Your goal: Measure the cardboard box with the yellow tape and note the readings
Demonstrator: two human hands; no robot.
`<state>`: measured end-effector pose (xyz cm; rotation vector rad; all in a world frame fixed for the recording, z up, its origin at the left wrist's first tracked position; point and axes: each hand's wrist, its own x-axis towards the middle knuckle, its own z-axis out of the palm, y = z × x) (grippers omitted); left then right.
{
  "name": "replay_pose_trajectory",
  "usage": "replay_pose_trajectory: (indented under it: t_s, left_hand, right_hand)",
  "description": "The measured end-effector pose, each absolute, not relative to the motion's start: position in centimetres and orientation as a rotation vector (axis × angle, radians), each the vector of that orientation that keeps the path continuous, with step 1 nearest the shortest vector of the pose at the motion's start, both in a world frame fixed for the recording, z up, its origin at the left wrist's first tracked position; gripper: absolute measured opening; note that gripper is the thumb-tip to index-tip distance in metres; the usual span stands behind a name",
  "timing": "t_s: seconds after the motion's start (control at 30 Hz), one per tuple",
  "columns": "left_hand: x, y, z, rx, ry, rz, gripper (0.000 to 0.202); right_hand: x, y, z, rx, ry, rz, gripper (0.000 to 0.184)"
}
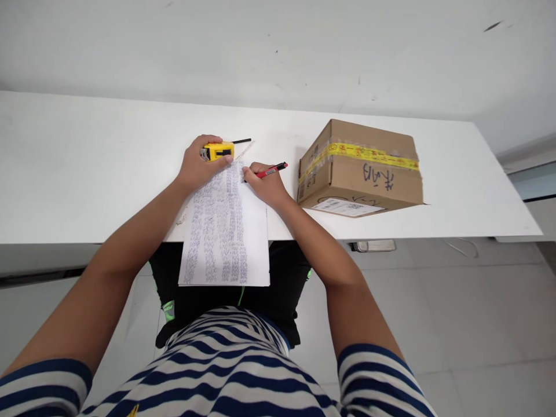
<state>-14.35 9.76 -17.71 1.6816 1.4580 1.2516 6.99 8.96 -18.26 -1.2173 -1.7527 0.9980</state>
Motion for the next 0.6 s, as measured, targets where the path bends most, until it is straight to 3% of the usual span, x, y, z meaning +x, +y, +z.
replay_pose_trajectory:
  t_s: [0.6]
  left_hand:
    - [-14.30, 9.46, -17.30, 1.669, 1.449, 1.232, 0.042]
  right_hand:
    - [7.26, 8.70, -17.80, -1.267, -1.712, 1.013, 0.040]
